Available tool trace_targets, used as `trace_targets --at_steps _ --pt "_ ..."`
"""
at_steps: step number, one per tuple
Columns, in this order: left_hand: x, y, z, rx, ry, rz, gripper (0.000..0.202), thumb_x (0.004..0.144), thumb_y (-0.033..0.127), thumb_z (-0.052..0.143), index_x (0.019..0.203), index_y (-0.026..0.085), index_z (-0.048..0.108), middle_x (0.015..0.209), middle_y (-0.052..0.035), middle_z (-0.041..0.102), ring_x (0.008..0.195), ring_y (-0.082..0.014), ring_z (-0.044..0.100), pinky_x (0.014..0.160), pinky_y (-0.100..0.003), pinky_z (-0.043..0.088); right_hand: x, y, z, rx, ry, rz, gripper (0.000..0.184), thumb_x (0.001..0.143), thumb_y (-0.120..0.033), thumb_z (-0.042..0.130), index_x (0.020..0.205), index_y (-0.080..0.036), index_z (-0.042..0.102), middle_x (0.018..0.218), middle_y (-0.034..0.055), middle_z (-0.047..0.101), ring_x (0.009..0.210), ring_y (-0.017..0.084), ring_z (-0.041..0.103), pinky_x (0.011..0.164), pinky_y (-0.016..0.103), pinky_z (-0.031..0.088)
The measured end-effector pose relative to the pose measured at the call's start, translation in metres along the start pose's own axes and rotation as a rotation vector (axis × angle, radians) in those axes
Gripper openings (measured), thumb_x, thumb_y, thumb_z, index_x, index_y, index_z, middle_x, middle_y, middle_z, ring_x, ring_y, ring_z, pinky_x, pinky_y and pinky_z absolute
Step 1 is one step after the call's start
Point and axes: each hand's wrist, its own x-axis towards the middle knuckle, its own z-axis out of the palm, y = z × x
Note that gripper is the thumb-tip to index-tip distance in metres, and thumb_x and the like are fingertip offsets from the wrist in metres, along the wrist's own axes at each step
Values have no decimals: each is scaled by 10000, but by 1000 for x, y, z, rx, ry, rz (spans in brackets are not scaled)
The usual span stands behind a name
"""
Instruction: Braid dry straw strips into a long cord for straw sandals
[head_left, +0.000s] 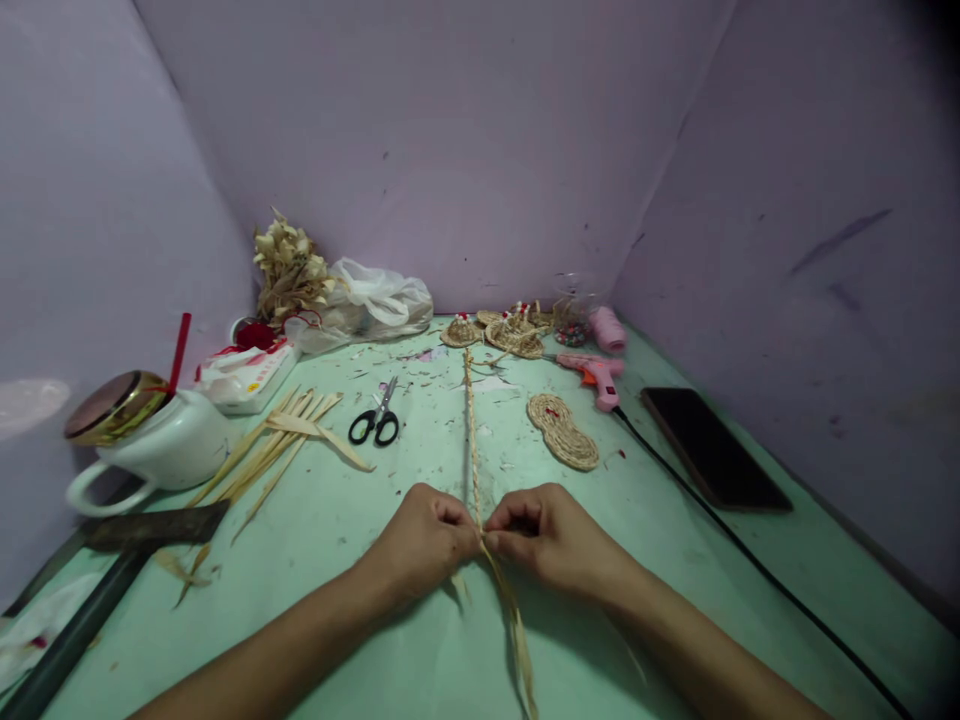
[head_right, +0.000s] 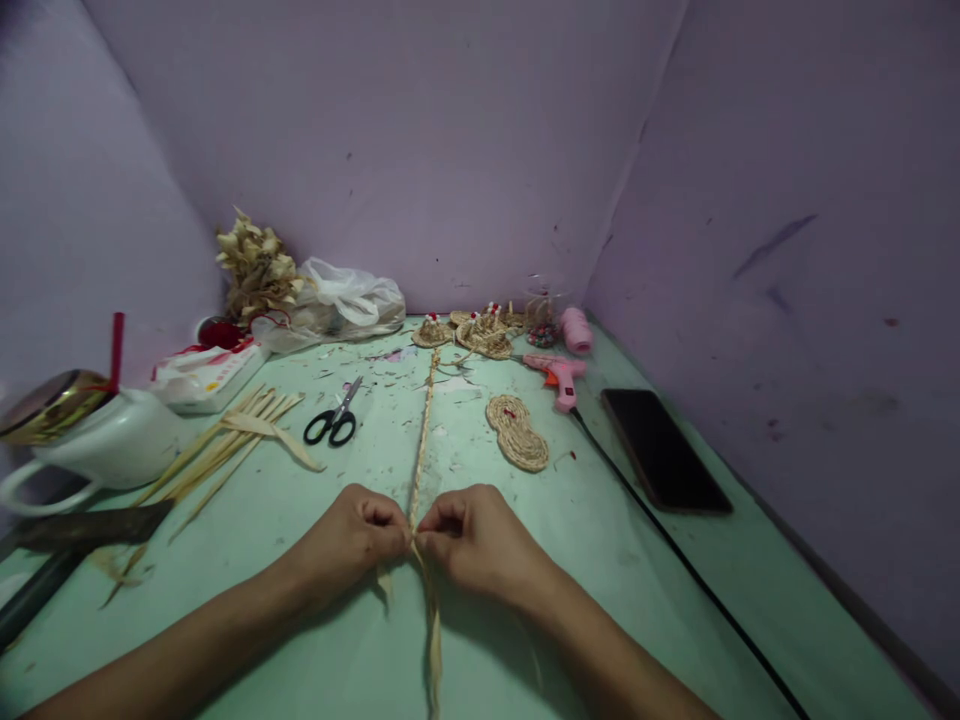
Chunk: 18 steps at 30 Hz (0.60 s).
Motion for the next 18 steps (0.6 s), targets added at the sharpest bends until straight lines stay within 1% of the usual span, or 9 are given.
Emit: trace_targets --at_steps 2,4,9,12,15,17,18 --pt "0 0 2 6 13 -2 108 536 175 466 470 109 519 424 41 334 446 -56 271 421 -200 203 0 -1 -5 -25 -18 28 94 616 -189 564 611 -105 607 499 -13 488 458 57 371 432 186 271" --pt "0 1 3 -4 20 -3 101 525 167 454 460 113 508 429 35 351 451 -59 285 428 -200 213 -1 0 -10 17 -56 71 91 608 -192 568 590 -106 591 482 -21 478 432 49 359 417 183 271" --pt "-1 3 3 -35 39 -26 85 497 172 455 444 117 493 421 36 350 443 -57 277 429 -198 205 -3 2 -23 94 -233 157 80 620 -187 559 589 -113 559 448 -32 479 383 48 389 383 173 293" --pt "-1 5 3 -50 39 -45 86 484 179 462 440 116 499 411 37 352 433 -56 274 423 -197 201 -4 2 -27 133 -294 187 82 627 -193 566 605 -116 548 452 -36 488 378 45 401 380 166 307" --pt "-3 7 4 -81 45 -65 90 477 185 464 442 113 506 403 36 363 426 -55 278 422 -195 211 -5 0 -23 236 -323 186 117 611 -207 598 663 -120 540 496 -28 516 417 59 454 420 176 359" --pt "-3 7 4 -90 39 -69 99 478 190 463 450 110 515 400 37 364 423 -54 277 422 -195 216 -4 -2 -17 318 -301 196 189 598 -226 615 738 -124 536 528 -26 527 438 72 483 441 193 390" --pt "-3 7 3 -91 34 -66 103 481 193 465 453 109 517 399 38 361 423 -53 273 421 -195 215 -3 -3 -14 333 -270 201 201 600 -238 613 745 -125 534 527 -28 520 430 71 477 433 194 389"
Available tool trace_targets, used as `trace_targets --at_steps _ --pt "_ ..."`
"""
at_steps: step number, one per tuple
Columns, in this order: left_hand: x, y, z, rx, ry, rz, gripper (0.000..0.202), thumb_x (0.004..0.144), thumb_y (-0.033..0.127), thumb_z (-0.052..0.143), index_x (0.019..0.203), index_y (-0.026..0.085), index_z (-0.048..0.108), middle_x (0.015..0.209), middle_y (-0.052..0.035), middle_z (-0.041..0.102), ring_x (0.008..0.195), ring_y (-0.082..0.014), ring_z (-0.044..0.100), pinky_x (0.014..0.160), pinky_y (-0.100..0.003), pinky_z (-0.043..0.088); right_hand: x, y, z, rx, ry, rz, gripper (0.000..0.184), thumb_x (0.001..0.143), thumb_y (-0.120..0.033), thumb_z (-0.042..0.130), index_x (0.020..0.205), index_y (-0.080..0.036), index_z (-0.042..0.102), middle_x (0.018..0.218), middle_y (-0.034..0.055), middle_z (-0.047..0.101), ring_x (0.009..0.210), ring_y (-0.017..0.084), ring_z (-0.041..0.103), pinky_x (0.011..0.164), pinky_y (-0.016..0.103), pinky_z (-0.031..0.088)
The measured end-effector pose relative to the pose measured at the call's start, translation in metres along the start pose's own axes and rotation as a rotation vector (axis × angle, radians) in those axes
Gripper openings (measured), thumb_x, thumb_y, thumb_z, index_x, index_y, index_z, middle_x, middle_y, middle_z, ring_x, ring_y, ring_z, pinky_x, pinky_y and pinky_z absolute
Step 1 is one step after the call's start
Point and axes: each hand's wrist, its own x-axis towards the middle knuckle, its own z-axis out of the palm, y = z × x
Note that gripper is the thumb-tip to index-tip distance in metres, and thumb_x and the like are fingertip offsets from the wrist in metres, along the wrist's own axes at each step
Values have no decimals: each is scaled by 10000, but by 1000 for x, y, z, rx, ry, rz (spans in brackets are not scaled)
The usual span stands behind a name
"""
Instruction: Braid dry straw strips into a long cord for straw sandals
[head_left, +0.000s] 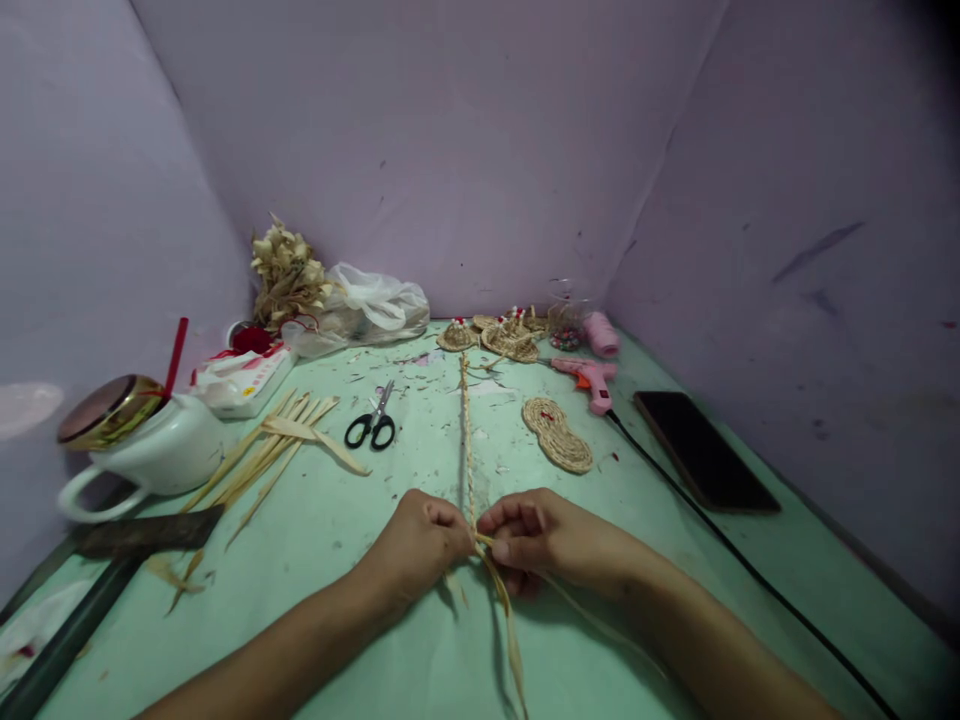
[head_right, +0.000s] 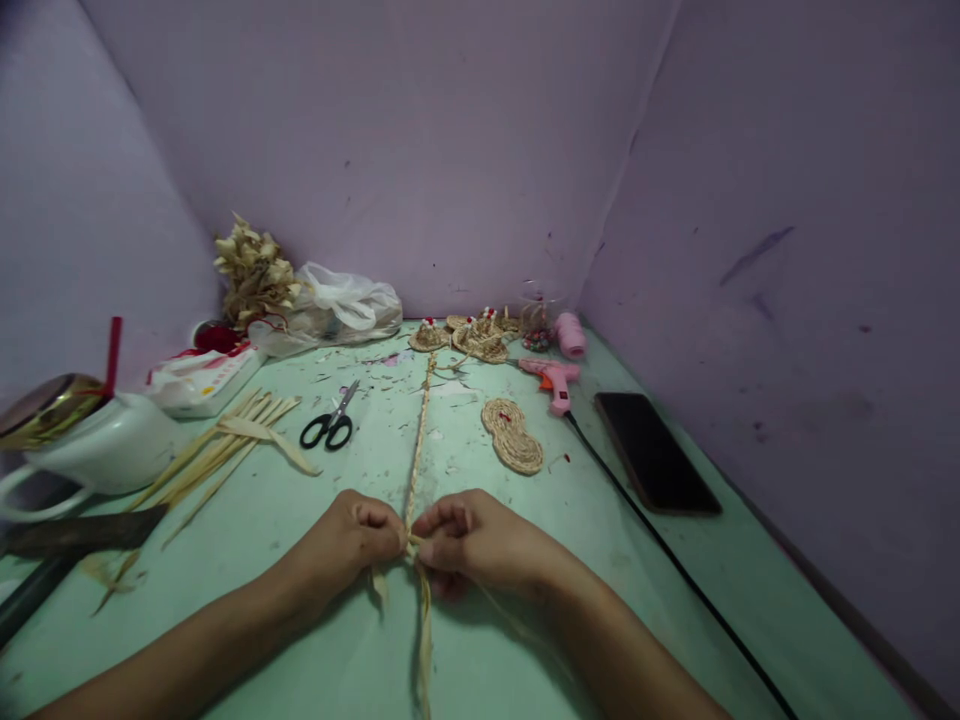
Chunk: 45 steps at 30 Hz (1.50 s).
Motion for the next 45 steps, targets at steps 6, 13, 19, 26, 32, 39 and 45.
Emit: trace_targets --at_steps 6,13,19,26,32,39,45 --pt "4 -5 1 54 -10 33 95 488 180 456 457 110 513 409 40 349 434 -55 270 419 -200 198 8 3 7 -185 225 17 137 604 -229 583 563 -134 492 400 -67 388 330 26 300 333 165 234" --pt "3 -2 2 -1 -15 -7 87 469 129 415 395 125 462 356 48 315 397 -47 241 399 -198 161 -6 8 25 -676 293 -283 133 679 -188 484 591 -139 570 508 -6 514 451 63 389 419 184 256" --pt "3 -2 -2 -44 -65 -38 105 480 123 433 402 118 503 330 51 310 377 -44 236 393 -199 138 -13 4 34 -1151 224 -461 158 708 -159 435 638 -149 576 610 35 596 493 88 448 477 220 259" --pt "0 0 -2 2 -57 50 111 483 126 431 424 114 524 393 37 397 422 -54 300 419 -197 211 -14 11 37 -1235 107 -558 118 704 -160 466 717 -141 581 666 56 617 535 111 489 508 236 277" --pt "0 0 -4 -123 -107 24 75 499 156 477 433 125 494 356 54 354 368 -37 244 387 -197 155 -8 4 28 -549 460 -401 252 754 -338 476 600 -151 543 531 3 518 507 91 441 489 211 313" --pt "-1 2 -5 -141 -165 11 106 539 205 516 473 123 514 352 59 338 354 -28 210 383 -201 122 2 -4 25 271 109 50 168 639 -281 578 672 -142 490 473 -52 431 375 42 364 382 173 288" --pt "1 -1 -8 -27 -159 27 82 538 190 500 482 130 505 375 61 342 372 -37 238 386 -195 175 8 5 23 31 243 -44 181 602 -250 610 548 -128 489 388 -81 339 354 14 216 360 178 135"
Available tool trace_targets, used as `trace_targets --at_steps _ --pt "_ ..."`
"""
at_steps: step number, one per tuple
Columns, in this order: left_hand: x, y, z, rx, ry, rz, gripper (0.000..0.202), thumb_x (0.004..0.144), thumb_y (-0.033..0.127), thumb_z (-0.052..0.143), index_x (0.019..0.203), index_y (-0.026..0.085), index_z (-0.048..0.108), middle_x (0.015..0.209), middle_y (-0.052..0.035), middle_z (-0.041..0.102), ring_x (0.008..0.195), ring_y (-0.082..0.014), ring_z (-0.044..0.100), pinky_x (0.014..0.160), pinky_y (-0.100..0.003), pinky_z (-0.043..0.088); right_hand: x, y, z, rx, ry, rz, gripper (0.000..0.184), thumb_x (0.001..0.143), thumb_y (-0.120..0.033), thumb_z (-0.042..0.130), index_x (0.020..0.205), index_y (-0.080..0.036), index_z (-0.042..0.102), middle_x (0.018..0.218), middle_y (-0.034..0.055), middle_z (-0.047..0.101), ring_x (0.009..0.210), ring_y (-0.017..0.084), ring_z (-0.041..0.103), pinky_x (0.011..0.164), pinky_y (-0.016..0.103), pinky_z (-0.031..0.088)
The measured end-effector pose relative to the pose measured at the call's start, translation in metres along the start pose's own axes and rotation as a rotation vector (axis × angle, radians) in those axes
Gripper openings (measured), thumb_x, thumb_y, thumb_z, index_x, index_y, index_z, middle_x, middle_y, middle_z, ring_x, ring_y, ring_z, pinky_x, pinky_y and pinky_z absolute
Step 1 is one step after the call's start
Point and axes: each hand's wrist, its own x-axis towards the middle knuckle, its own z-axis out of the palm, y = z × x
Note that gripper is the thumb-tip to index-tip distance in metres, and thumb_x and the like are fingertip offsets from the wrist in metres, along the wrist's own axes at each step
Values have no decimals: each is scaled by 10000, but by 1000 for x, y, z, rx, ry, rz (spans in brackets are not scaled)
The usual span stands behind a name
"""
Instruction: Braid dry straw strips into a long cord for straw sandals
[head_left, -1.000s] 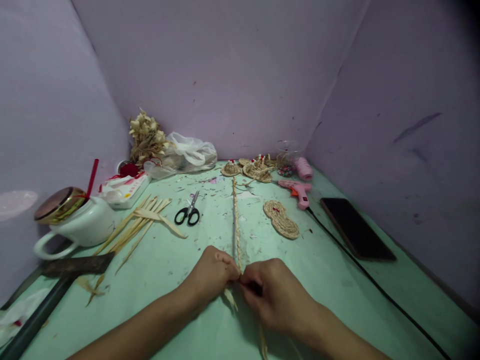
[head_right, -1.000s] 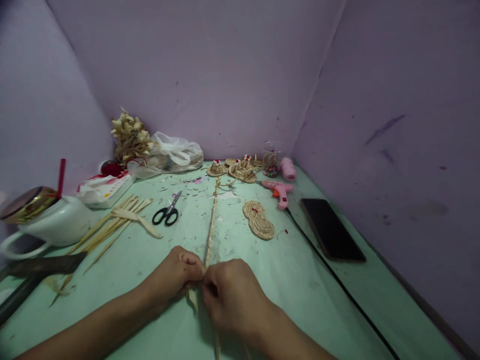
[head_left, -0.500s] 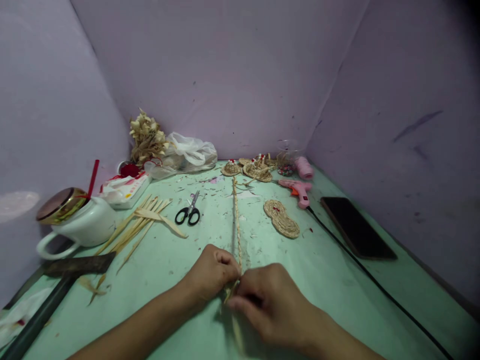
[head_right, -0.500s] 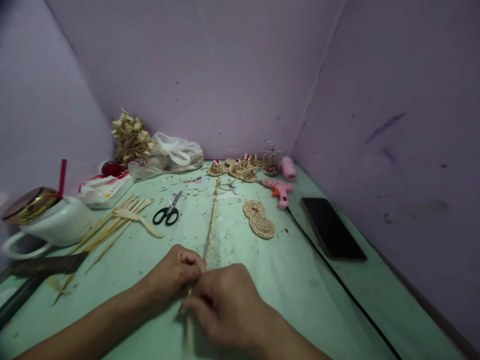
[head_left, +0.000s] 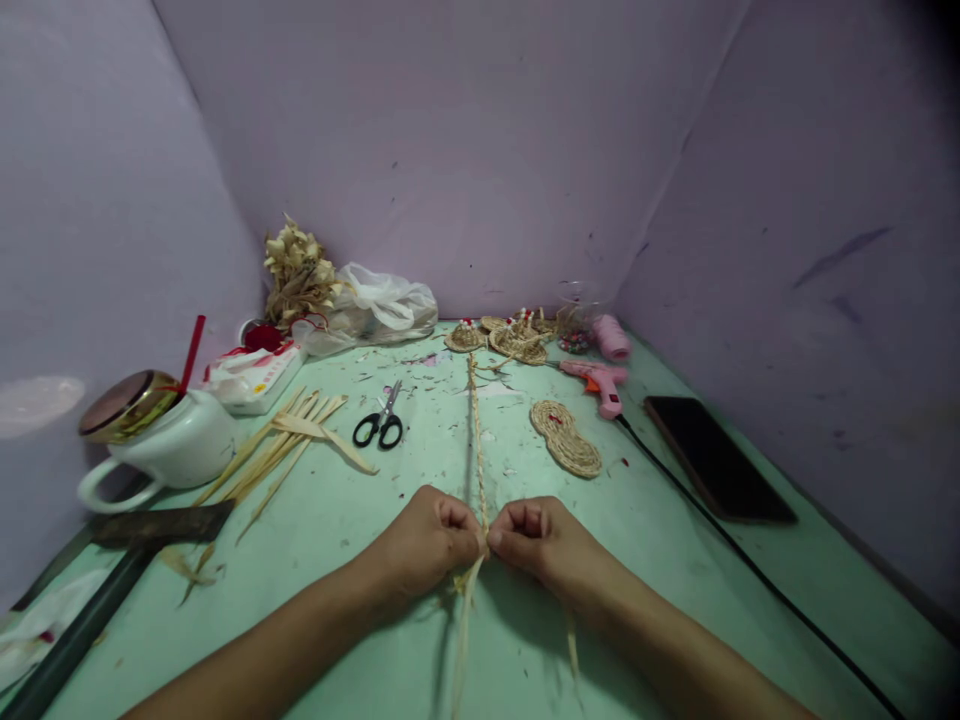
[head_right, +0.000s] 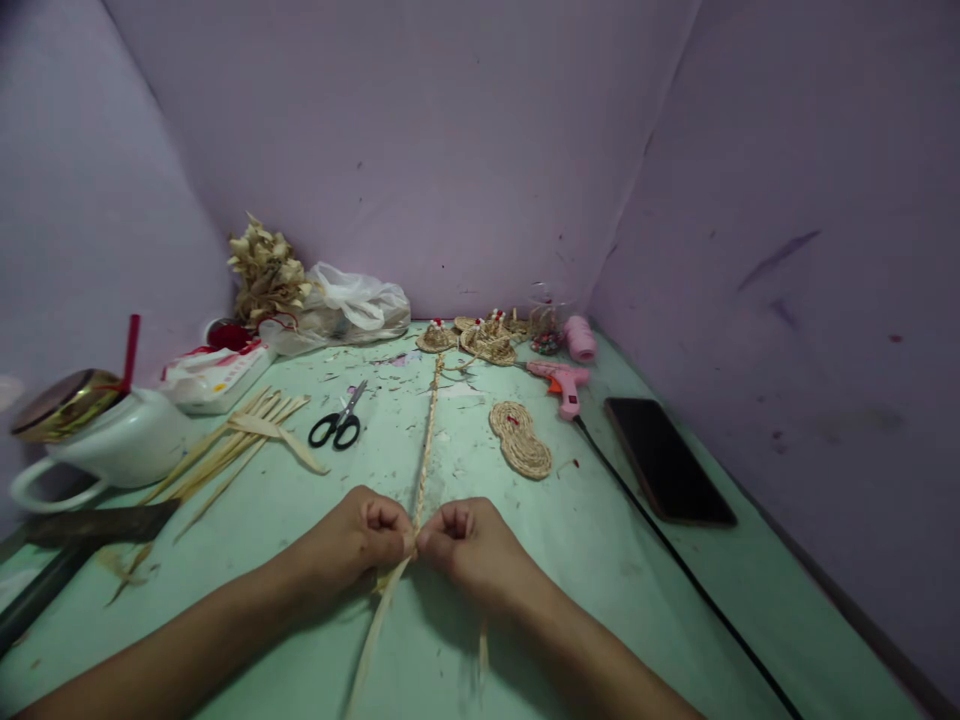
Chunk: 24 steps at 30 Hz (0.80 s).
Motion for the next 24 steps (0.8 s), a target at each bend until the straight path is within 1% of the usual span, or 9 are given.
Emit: trace_targets --at_steps 2,5,8,10,12,17,19,21,24 --pt "0 1 -5 92 -16 16 95 548 196 492 486 127 512 386 52 363 382 -44 260 392 -196 193 2 2 0 -15 11 -34 157 594 -231 616 562 -121 509 404 -75 365 369 16 232 375 178 157" --pt "-3 6 -17 233 -118 18 136 572 216 494 480 122 529 397 35 411 380 -47 284 397 -195 208 4 3 2 -7 26 -56 135 594 -218 614 567 -114 531 424 -65 387 391 23 255 398 182 180" --pt "-8 15 -39 342 -231 -56 141 572 227 515 497 119 566 410 18 471 363 -50 305 387 -190 210 4 4 4 -12 50 -50 138 588 -228 618 566 -112 546 442 -57 401 408 29 271 417 188 190" --pt "-11 21 -59 395 -224 -82 160 580 261 541 529 119 594 435 7 513 353 -44 294 372 -185 195 4 4 5 -17 61 -40 153 586 -246 620 564 -113 545 450 -53 404 412 32 273 421 191 186" --pt "-11 26 -82 407 -70 -75 214 602 325 552 600 122 620 464 4 539 337 -43 283 355 -184 182 4 4 5 -24 52 -37 171 583 -263 622 559 -117 535 453 -52 395 416 34 272 422 192 180" --pt "-10 26 -144 416 667 135 242 580 352 588 624 117 626 432 25 488 387 -62 354 410 -185 258 6 7 5 -47 30 -25 219 579 -315 623 549 -133 505 447 -54 365 409 36 254 410 197 157" --pt "-11 22 -163 473 851 222 233 574 323 579 665 120 646 496 8 543 465 -88 429 467 -189 306 7 8 6 -44 36 -4 243 565 -335 631 539 -139 490 440 -56 355 405 37 251 404 198 152" --pt "-12 18 -175 582 834 236 214 565 295 570 665 127 657 558 -6 585 534 -112 478 516 -196 331 7 8 7 -43 32 3 253 565 -345 633 543 -138 489 448 -54 357 412 38 254 407 197 153" --pt "-9 13 -176 714 692 29 244 601 343 536 596 124 644 478 -12 539 475 -120 452 487 -218 307 7 7 7 -55 23 1 246 576 -342 632 561 -131 505 467 -47 367 426 40 257 415 197 151"
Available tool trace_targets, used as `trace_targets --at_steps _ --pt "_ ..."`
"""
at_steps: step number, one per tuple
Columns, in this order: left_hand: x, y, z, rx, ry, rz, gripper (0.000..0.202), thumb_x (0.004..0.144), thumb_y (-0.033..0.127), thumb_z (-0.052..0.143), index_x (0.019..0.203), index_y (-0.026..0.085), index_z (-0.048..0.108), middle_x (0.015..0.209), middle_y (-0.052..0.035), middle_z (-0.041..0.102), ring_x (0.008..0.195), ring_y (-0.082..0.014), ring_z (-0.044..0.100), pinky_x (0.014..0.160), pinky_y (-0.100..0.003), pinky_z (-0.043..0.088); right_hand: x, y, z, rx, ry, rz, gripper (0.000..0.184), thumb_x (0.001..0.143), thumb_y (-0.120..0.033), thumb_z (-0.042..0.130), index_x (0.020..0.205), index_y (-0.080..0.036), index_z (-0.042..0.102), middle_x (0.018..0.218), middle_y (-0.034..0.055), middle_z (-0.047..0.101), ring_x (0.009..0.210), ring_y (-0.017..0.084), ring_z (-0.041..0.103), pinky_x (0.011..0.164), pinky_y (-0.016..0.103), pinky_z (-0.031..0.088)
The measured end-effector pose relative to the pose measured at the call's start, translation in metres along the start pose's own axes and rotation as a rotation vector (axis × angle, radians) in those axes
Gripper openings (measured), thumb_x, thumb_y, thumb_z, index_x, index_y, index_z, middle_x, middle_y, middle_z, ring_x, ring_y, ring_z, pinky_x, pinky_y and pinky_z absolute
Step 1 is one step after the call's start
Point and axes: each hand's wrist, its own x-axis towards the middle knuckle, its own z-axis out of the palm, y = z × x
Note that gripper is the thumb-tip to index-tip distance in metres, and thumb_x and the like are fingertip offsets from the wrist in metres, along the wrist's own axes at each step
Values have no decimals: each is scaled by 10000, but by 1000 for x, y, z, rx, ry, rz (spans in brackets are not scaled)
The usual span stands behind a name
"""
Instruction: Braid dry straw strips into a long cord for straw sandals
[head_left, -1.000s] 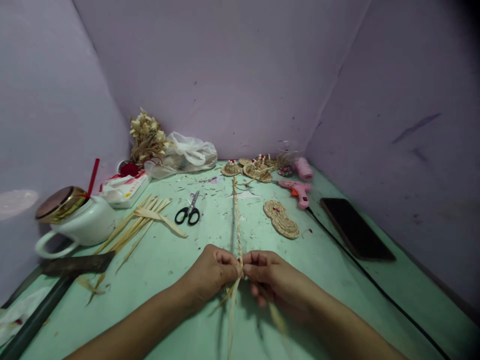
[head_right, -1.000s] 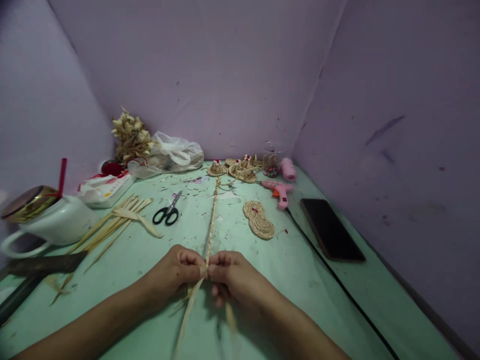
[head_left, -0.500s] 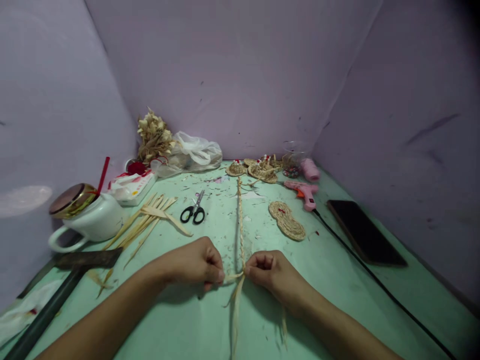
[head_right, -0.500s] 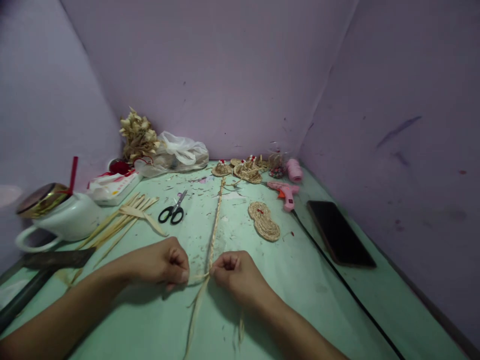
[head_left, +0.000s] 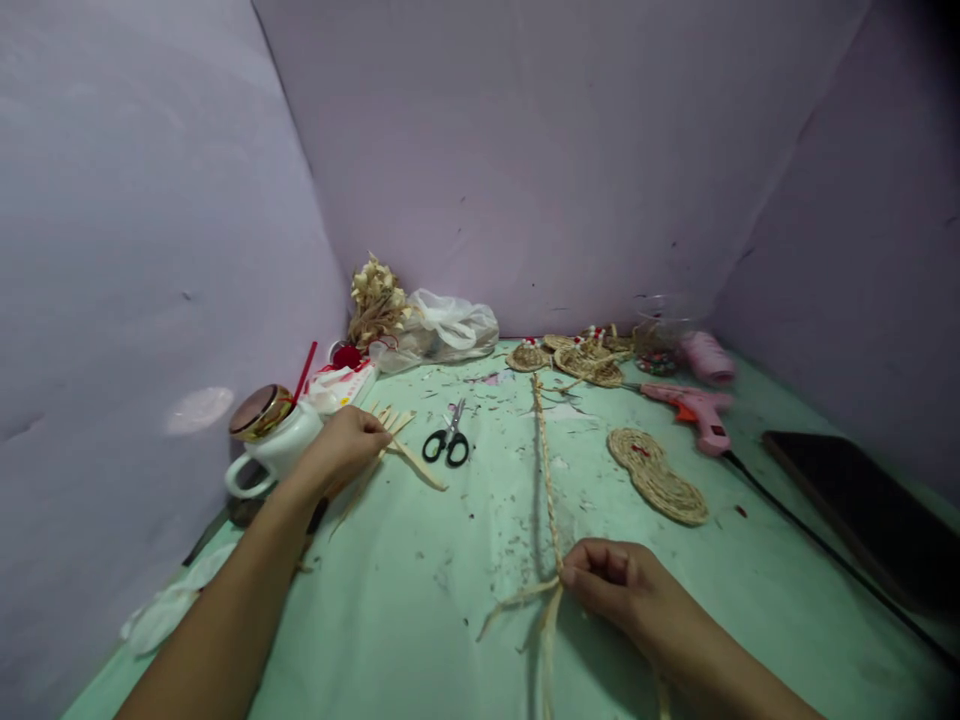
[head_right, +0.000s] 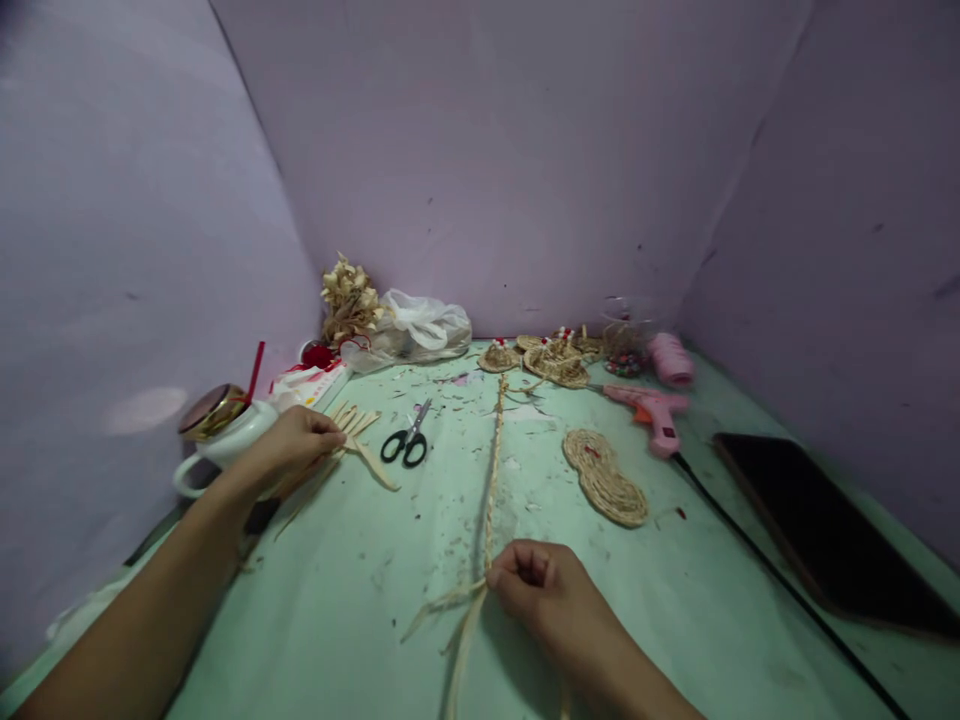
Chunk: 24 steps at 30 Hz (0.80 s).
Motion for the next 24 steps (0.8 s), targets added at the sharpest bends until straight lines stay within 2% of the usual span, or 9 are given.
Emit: trace_targets --at_steps 3,6,8,10,12,16,19,22,24 --pt "-3 7 10 173 -34 -15 261 646 344 502 635 126 645 500 -25 534 490 -132 457 492 -231 294 -1 -2 0 10 0 -1 253 566 -349 640 559 -135 505 458 -49 361 423 42 251 416 200 147" --pt "-9 15 18 327 -34 267 231 651 211 487 812 184 650 766 -46 596 698 -154 519 584 -230 328 -1 -3 1 26 5 2 266 561 -358 642 535 -141 491 439 -57 341 414 40 232 414 202 144" --pt "-13 18 21 423 -61 423 265 641 161 485 847 218 642 945 -53 567 836 -169 511 642 -236 338 -2 -4 1 31 13 6 269 560 -357 643 526 -143 482 437 -60 334 412 38 227 414 200 146" --pt "-15 20 23 496 -92 490 223 649 155 486 793 214 646 999 -57 544 890 -179 496 670 -244 342 -2 -4 1 34 19 7 270 556 -351 644 522 -142 475 437 -62 337 411 36 229 414 198 148" --pt "-17 23 25 504 -125 493 179 680 171 474 725 197 645 905 -56 574 832 -172 509 661 -249 346 -2 -4 1 37 17 5 257 566 -338 636 530 -138 479 440 -62 344 413 35 234 415 194 149" --pt "-28 39 25 158 -83 494 171 728 195 462 720 168 630 710 -27 593 669 -126 516 624 -231 372 -1 -2 1 32 14 -9 199 607 -289 601 557 -129 495 452 -54 373 416 33 253 415 193 149" --pt "-45 56 24 -257 -18 627 155 752 206 478 740 147 621 747 -41 605 700 -125 538 656 -234 409 0 0 0 27 15 -22 164 622 -255 587 565 -130 499 450 -53 381 408 32 258 412 197 147" --pt "-59 69 26 -443 -112 809 103 727 170 540 723 146 640 844 -77 617 771 -147 560 699 -255 432 0 0 -1 37 1 -42 140 624 -231 579 567 -127 504 444 -58 370 402 30 245 411 197 142" --pt "-63 71 29 -484 -136 847 100 712 144 560 698 156 658 821 -78 619 748 -145 564 683 -254 439 0 -1 -1 39 0 -44 132 623 -220 574 562 -125 505 446 -57 373 404 30 245 413 197 142"
